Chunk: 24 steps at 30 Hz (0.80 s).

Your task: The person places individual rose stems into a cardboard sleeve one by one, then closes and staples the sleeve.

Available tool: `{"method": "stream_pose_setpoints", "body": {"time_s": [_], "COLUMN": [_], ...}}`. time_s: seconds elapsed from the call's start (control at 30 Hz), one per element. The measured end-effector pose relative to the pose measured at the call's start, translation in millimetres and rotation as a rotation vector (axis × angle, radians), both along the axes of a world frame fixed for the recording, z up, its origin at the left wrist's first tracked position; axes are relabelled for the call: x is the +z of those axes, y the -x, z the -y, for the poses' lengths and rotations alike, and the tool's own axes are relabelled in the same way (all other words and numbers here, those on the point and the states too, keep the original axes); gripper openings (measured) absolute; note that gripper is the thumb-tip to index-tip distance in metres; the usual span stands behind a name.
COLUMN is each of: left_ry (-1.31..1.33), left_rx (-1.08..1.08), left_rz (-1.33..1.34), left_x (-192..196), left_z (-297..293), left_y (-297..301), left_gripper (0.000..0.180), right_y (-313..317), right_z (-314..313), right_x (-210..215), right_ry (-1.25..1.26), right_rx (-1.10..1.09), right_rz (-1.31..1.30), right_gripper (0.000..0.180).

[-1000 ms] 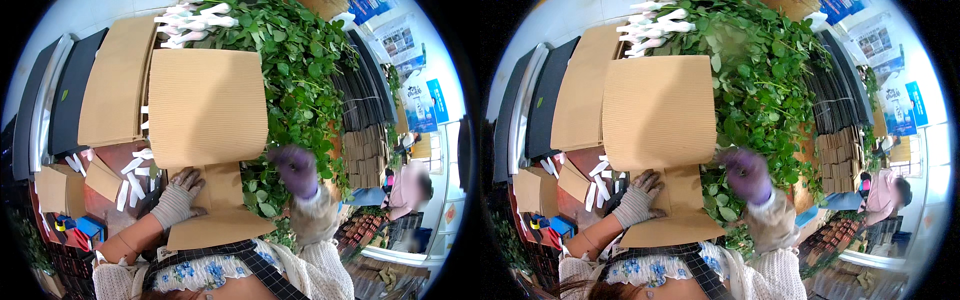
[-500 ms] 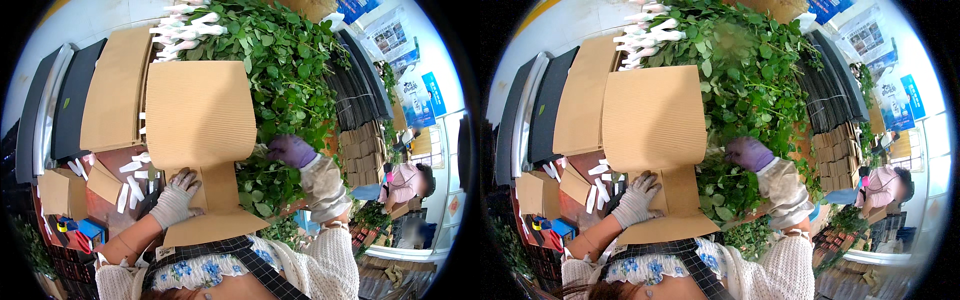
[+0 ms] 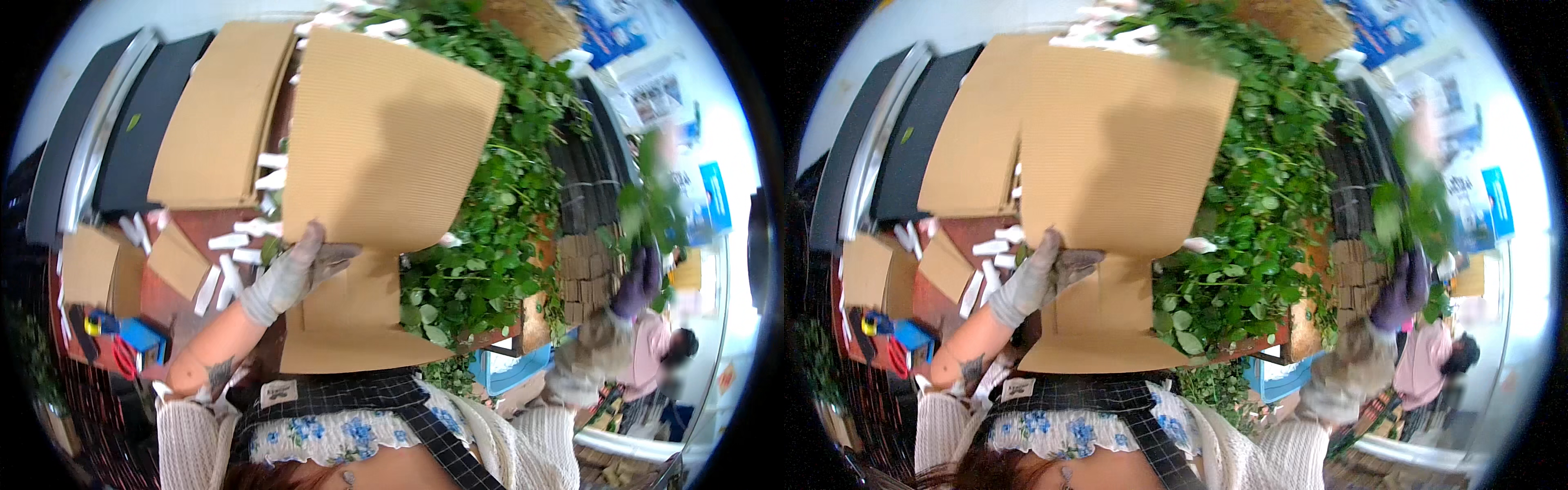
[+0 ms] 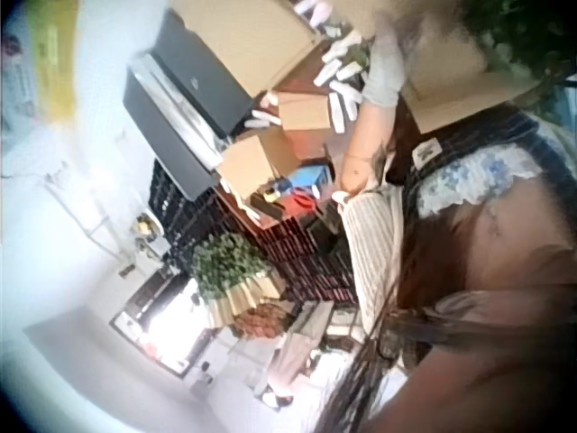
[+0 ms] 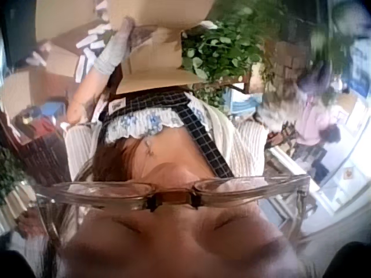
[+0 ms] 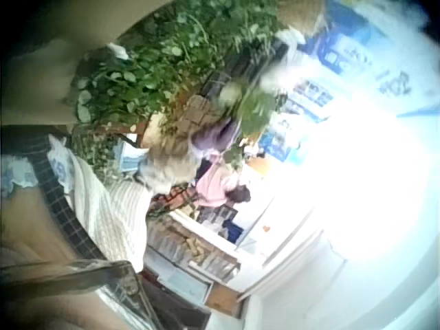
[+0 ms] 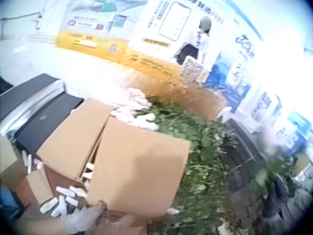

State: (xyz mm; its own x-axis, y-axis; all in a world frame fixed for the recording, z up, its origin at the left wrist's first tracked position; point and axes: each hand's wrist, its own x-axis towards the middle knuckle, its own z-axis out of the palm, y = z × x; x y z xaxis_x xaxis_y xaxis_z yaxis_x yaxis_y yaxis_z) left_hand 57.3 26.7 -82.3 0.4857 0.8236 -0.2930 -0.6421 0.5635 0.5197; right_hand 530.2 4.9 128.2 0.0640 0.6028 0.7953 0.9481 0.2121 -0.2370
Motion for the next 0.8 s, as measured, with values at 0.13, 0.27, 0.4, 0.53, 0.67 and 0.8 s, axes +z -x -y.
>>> {"method": "stream_pose_setpoints", "body": {"time_s": [0.13, 0.27, 0.4, 0.53, 0.67, 0.8], "left_ry": [-0.343, -0.569, -1.175, -1.366, -1.399, -1.405], "left_rx": [-0.054, -0.193, -0.391, -0.488, -0.516, -0.621], "left_rz": [-0.463, -0.858, -1.197, -1.261, -1.183, -1.245], "left_x": [-22.6, -47.6, -59.1, -49.3, -54.0, -52.9], "left_z": [4.5, 6.6, 20.5, 43.2, 41.8, 40.9], "left_y": [10.8, 17.9, 48.2, 57.3, 56.9, 46.9], "left_gripper": [0.041, 0.037, 0.036, 0.045, 0.042, 0.034], "right_y": [42.8, 131.2, 132.0, 153.5, 148.4, 146.9], "right_z": [42.9, 24.5, 26.0, 8.2, 6.4, 16.1], "right_x": [-65.1, -172.7, -249.9, -206.2, -206.0, -215.9], "right_ry": [0.796, 1.191, 1.266, 1.414, 1.635, 1.515], "right_rx": [0.519, 0.746, 0.885, 0.863, 0.759, 0.76], "right_rz": [-0.193, 0.045, 0.059, -0.004, -0.071, 0.17], "right_gripper": [0.025, 0.023, 0.023, 0.024, 0.025, 0.02]}}
